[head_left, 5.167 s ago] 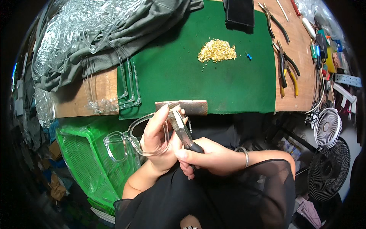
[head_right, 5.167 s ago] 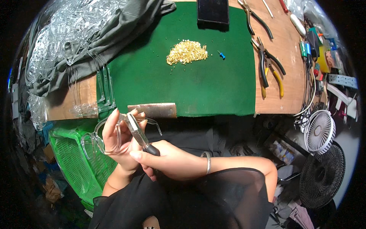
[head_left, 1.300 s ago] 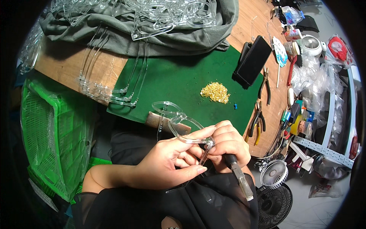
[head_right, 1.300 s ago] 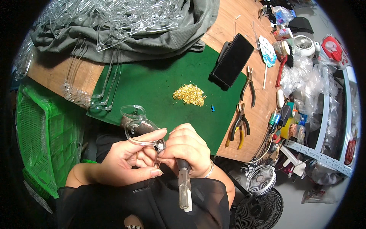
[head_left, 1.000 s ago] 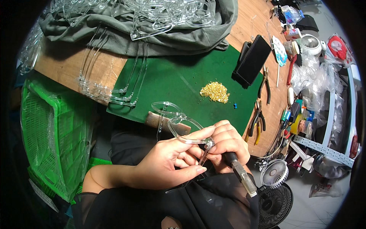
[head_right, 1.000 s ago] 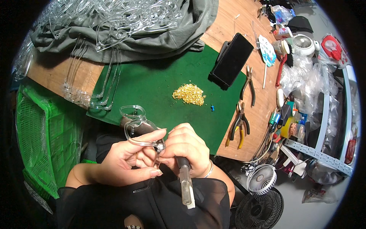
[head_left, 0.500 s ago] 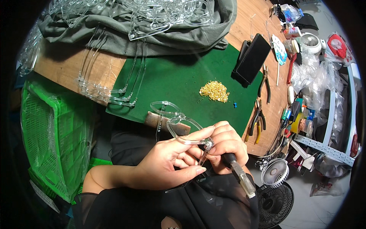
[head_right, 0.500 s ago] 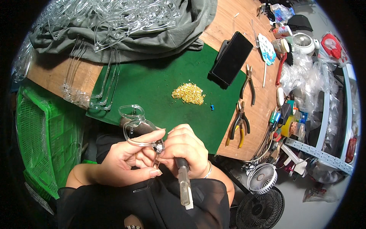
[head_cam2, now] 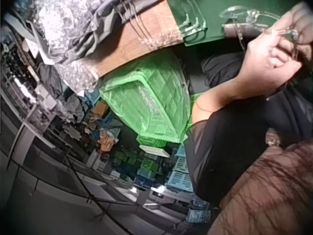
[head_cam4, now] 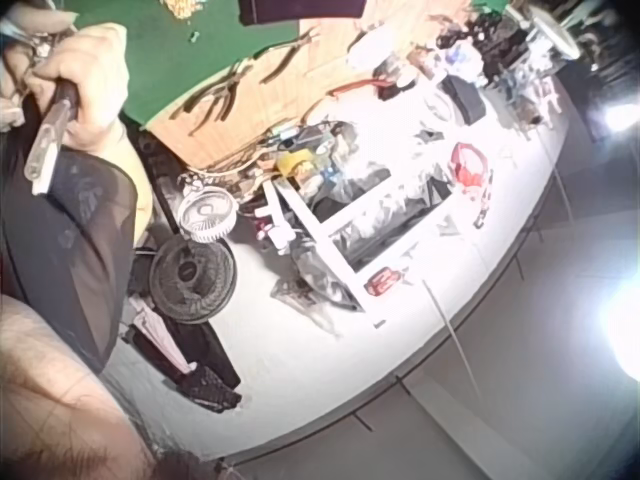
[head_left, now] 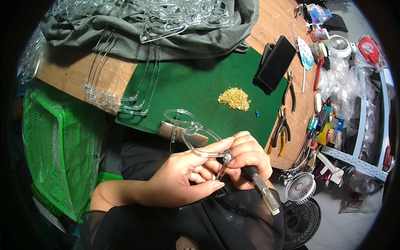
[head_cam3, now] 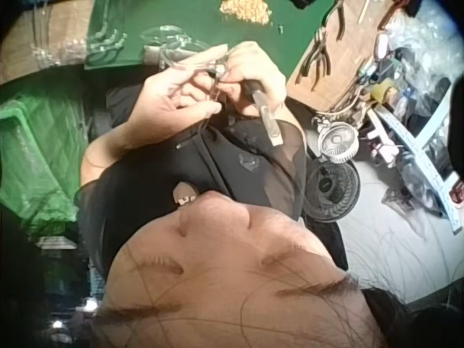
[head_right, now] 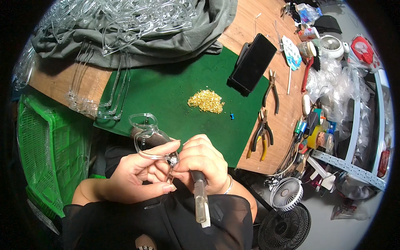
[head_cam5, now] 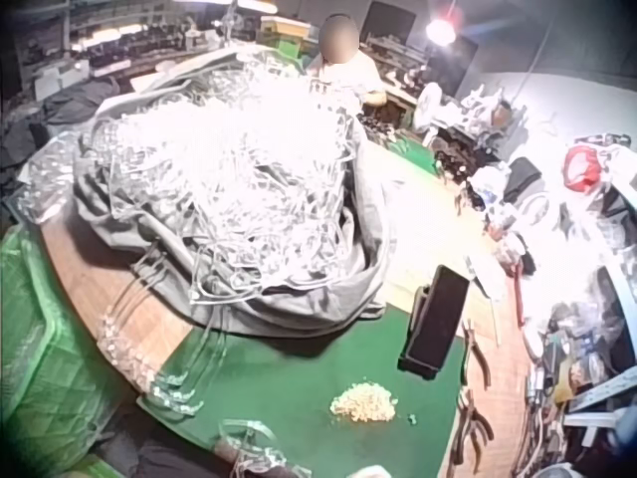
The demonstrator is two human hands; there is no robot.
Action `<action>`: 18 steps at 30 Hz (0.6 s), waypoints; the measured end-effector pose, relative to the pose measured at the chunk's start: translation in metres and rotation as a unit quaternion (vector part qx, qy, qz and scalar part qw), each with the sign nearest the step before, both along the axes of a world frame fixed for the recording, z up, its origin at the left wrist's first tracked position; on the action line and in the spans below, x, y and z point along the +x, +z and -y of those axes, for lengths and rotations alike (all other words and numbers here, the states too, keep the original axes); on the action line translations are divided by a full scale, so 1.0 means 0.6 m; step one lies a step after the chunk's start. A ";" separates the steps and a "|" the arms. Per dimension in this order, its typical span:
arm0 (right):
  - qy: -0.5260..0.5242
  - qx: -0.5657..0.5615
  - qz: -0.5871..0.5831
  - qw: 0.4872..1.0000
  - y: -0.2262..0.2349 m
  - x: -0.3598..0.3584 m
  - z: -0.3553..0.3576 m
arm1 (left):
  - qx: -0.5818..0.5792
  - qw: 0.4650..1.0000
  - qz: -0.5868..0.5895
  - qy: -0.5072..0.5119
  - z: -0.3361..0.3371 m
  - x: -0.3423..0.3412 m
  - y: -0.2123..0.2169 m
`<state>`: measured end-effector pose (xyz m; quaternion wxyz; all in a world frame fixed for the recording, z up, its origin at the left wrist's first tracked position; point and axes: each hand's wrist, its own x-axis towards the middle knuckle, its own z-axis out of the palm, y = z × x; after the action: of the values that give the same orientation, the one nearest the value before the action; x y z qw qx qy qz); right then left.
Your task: The person uses pliers to attach small metal components to the temples of clear eyeglass frames. They repeatedly grip, bend, and secure parts on both sides of the frame while working at a cluttered table.
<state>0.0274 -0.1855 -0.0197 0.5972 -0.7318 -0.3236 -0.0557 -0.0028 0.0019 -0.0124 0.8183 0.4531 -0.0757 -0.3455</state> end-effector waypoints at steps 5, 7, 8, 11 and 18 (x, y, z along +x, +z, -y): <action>-0.023 0.004 0.010 1.000 0.003 -0.003 0.002 | -0.014 1.000 0.002 0.025 0.002 -0.001 0.002; -0.050 -0.033 0.011 0.998 0.013 -0.007 0.015 | -0.010 0.999 0.008 0.039 0.001 -0.002 0.006; -0.038 -0.075 0.017 0.996 0.012 -0.005 0.031 | -0.007 0.999 0.012 0.043 0.000 -0.002 0.003; -0.006 -0.305 -0.036 0.952 0.036 -0.009 0.052 | -0.016 0.999 0.010 0.047 -0.003 -0.003 -0.001; 0.065 -0.358 -0.144 0.920 0.038 -0.017 0.056 | -0.012 0.998 0.026 0.047 0.000 -0.003 -0.006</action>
<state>0.0170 -0.2193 0.0033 0.3377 -0.8744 -0.2788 0.2088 -0.0048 0.0017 -0.0160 0.8367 0.4556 -0.0793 -0.2935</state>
